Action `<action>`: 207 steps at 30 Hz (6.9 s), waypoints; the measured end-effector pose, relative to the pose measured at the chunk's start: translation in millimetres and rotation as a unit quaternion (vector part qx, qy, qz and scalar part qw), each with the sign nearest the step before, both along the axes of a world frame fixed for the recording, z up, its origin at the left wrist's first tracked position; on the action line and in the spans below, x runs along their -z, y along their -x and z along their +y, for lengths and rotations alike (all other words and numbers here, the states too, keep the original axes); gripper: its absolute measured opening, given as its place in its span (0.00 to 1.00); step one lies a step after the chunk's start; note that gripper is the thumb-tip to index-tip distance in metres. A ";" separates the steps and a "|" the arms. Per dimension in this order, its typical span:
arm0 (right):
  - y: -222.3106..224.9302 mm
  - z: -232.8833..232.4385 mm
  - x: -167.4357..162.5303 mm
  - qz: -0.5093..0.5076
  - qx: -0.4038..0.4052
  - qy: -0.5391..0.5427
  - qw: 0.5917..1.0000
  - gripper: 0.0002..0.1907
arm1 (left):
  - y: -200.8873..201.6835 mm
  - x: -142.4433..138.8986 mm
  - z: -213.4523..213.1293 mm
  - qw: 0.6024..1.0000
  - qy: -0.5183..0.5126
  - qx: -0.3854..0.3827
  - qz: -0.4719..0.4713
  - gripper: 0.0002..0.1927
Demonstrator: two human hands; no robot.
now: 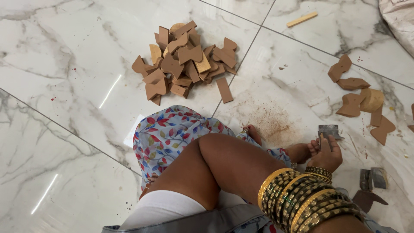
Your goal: The person sits on the floor and sands small wooden cutout pieces one at a time using a sanding block, rubbing the edges of each piece and setting finished pieces on a pile beside them.
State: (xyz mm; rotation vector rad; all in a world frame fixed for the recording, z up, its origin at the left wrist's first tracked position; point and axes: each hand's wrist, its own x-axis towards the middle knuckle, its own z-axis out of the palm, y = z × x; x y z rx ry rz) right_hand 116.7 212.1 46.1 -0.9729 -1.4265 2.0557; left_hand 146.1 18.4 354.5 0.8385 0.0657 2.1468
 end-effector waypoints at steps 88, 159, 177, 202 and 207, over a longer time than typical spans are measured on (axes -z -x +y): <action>125.1 219.7 19.0 -0.307 -0.116 -0.602 0.728 0.21 | 142.4 317.3 -95.6 0.764 0.583 -0.141 -0.238 0.26; 32.3 -156.6 -90.7 -0.309 -0.139 -0.457 0.822 0.42 | 114.6 314.8 -71.1 0.810 0.561 -0.122 0.118 0.24; 29.6 -151.8 -82.2 -0.478 -0.178 -0.454 0.731 0.22 | 108.5 285.8 -78.5 0.894 0.441 -0.027 -0.075 0.19; 15.2 -143.7 -54.3 0.019 -0.297 -0.480 0.825 0.16 | 107.8 252.6 -86.8 0.849 0.461 -0.030 -0.259 0.18; 9.9 -146.3 -52.0 -0.033 -0.288 -0.400 0.870 0.15 | 107.9 292.7 -81.5 0.801 0.542 -0.200 0.159 0.20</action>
